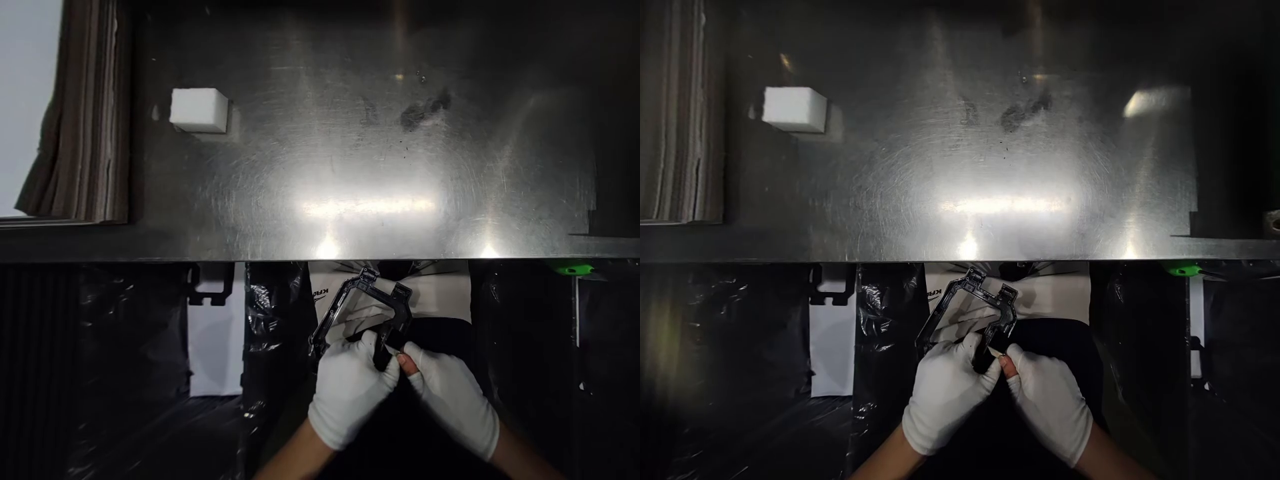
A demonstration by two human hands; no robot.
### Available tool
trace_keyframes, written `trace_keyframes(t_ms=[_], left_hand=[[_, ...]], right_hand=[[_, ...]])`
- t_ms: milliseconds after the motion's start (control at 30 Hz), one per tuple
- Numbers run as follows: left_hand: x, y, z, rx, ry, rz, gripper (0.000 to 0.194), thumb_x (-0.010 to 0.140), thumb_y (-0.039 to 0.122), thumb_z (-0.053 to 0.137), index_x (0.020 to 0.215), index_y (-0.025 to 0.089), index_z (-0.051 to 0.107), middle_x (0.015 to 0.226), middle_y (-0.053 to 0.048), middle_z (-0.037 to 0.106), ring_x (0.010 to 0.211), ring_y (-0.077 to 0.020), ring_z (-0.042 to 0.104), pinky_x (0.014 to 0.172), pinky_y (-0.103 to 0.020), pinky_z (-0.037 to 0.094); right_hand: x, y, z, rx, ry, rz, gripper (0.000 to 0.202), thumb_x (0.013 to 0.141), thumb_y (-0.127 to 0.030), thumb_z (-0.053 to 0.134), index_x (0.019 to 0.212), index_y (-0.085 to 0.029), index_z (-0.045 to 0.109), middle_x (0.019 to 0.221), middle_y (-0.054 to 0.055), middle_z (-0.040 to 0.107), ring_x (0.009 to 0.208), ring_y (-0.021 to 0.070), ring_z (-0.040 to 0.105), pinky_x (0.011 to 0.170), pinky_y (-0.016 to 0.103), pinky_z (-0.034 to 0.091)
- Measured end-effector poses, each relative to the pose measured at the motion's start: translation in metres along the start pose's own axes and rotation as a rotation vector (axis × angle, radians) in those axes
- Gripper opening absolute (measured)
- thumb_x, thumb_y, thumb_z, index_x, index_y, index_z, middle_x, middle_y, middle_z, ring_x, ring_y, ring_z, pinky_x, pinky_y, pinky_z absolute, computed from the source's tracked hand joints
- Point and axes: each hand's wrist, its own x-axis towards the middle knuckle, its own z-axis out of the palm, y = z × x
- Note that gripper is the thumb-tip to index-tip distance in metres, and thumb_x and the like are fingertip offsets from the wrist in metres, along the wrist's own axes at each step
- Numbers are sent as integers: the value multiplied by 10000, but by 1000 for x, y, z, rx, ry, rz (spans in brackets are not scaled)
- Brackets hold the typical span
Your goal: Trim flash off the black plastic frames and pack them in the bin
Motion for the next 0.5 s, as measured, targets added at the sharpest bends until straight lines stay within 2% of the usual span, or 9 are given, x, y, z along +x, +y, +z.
trace_keyframes(t_ms=[200, 367, 500], left_hand=[[1, 2, 2, 18, 86, 3, 301, 911, 488, 692, 782, 217, 719, 606, -48, 725, 512, -231, 668, 637, -362, 540], [1, 6, 1, 90, 166, 20, 311, 919, 469, 680, 736, 220, 717, 559, -48, 694, 491, -235, 652, 599, -358, 519], [0, 7, 3, 87, 157, 2, 307, 924, 465, 677, 716, 241, 706, 553, -50, 691, 499, -241, 656, 587, -357, 501]], right_hand=[[0, -5, 1, 17, 26, 25, 613, 1172, -675, 265, 956, -246, 646, 765, -8, 733, 607, 153, 670, 568, 265, 451], [1, -5, 3, 13, 28, 43, 619, 1170, -670, 237, 946, -254, 637, 775, 4, 744, 618, 162, 678, 573, 262, 448], [1, -6, 4, -1, 33, 60, 605, 1174, -649, 240, 934, -253, 631, 773, 8, 745, 613, 159, 666, 566, 266, 421]])
